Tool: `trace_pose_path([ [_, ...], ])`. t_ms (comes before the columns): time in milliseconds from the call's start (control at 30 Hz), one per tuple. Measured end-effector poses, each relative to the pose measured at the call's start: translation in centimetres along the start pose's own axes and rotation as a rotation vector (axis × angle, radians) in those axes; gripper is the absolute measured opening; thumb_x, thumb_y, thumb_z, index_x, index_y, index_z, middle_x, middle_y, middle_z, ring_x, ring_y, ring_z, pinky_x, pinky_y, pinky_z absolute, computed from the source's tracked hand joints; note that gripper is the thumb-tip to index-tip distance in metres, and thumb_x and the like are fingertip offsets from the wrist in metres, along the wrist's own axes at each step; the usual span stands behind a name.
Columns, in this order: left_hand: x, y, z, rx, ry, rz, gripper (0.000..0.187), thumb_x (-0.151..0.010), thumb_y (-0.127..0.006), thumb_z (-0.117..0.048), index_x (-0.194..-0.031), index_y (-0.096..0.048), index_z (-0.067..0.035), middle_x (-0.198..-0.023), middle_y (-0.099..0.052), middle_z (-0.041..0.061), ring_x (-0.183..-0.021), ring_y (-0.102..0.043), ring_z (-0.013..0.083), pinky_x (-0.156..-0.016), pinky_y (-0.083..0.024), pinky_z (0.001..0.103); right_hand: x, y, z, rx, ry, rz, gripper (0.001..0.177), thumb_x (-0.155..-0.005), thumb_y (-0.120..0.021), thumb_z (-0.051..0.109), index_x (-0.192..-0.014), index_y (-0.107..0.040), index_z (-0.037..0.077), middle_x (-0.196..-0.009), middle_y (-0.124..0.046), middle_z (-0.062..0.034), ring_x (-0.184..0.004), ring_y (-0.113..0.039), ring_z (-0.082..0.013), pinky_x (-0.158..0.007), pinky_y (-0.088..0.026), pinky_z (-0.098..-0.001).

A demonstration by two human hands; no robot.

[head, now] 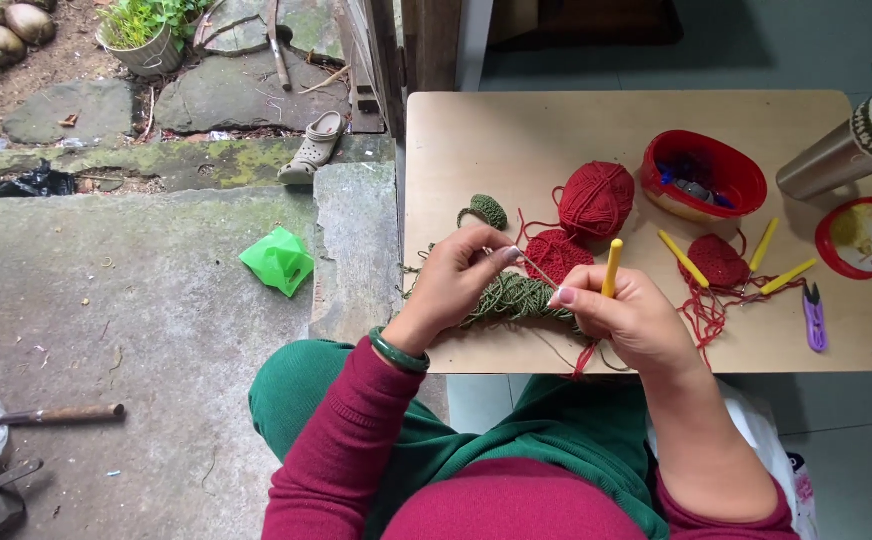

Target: A person is crocheting a small green circular object using a crochet hook and green yarn, then uses scissors to cut the yarn.

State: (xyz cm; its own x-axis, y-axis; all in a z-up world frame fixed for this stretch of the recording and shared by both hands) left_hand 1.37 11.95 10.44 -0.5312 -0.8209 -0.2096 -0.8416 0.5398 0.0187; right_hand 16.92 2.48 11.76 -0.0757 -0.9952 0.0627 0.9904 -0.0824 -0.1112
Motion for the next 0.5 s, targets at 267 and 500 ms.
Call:
trace_pose_path([
  [267,1.7,-2.0,-3.0,-0.105,-0.039,0.078,0.027,-0.095,-0.072,-0.024,-0.122,-0.074,-0.02,-0.08,-0.068,0.004,-0.062,-0.053,0.0108,-0.058,-0.045,0.025,-1.0,0.9,-2.0,0.022,0.074,-0.18,0.01,-0.092,-0.074,0.005,-0.09,-0.075,-0.004,-0.049,-0.037,-0.0009,-0.042,-0.031,-0.0032,-0.041,-0.025,-0.0187],
  [500,1.7,-2.5,0.2,0.203,0.153,0.031,0.028,-0.105,-0.061,-0.025,-0.124,-0.072,-0.008,-0.092,-0.075,0.013,-0.089,-0.065,0.012,-0.077,-0.059,0.029,1.2,-2.6,2.6,0.574,0.379,-0.288,0.014,-0.089,-0.081,0.006,-0.102,-0.083,0.011,-0.081,-0.059,-0.0065,-0.068,-0.051,-0.0094,-0.063,-0.042,-0.0231],
])
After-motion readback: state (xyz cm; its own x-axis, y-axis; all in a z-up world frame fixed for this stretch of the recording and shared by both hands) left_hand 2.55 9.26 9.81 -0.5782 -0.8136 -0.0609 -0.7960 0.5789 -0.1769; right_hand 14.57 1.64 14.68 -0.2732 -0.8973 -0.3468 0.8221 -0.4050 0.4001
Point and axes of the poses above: each hand's wrist, its own x-axis away from the middle knuckle, its own y-axis out of the back of the hand, z = x × y, the point moved 9 cm from there along -x, towards the middle knuckle
